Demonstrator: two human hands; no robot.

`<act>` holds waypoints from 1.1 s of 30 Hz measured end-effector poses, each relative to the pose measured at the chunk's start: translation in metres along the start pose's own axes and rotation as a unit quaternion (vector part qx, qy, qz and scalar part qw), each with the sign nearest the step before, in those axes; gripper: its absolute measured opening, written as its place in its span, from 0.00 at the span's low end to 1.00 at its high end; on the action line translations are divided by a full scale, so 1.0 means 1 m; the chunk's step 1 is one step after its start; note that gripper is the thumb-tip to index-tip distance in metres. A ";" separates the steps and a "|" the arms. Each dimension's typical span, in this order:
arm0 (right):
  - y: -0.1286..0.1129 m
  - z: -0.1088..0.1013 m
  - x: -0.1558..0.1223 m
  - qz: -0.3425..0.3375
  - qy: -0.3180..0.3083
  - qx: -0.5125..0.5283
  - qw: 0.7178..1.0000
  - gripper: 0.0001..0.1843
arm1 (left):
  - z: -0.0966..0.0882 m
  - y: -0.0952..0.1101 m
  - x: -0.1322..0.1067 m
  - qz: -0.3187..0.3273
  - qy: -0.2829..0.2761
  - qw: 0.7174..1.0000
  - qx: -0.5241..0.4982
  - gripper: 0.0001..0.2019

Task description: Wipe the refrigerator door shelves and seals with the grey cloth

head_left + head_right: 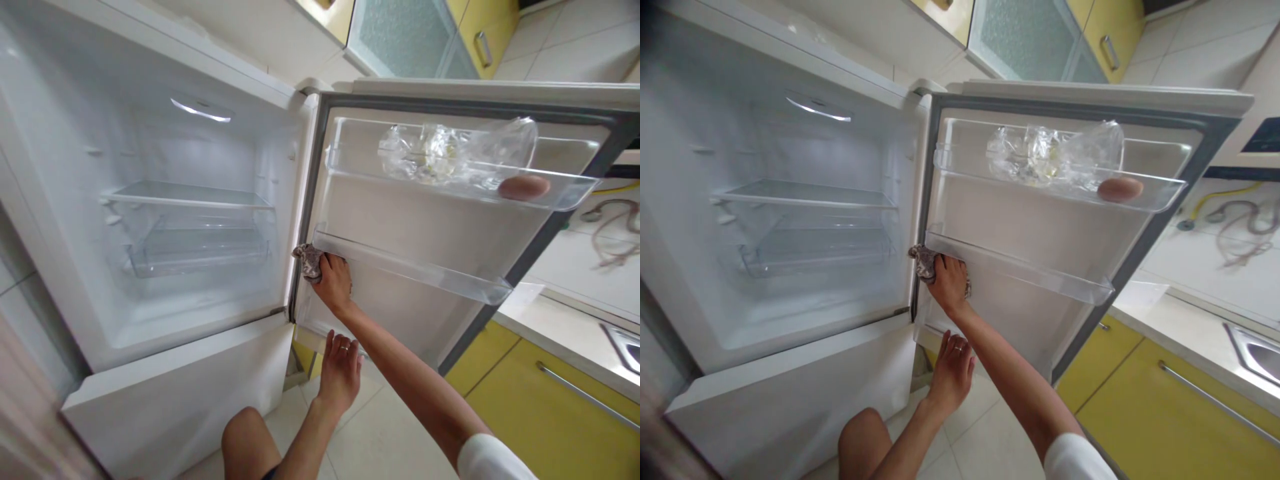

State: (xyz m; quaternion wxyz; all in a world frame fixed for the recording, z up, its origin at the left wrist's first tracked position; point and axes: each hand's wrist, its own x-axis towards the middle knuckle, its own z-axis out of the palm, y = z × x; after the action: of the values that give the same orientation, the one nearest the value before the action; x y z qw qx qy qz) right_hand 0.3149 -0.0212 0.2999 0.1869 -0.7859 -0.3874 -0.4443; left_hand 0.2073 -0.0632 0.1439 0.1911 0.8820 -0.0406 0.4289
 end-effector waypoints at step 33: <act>0.134 -0.104 -0.116 -0.097 -0.245 -0.062 0.963 0.28 | -0.024 -0.023 -0.003 0.022 -0.186 0.981 -0.054 0.37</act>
State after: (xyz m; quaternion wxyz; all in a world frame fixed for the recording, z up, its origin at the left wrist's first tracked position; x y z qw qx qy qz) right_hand 0.3254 -0.2234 0.2641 -0.0062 -0.8395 -0.4671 -0.2774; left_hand 0.1929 -0.0331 0.1481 0.2180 0.9336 -0.1178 0.2588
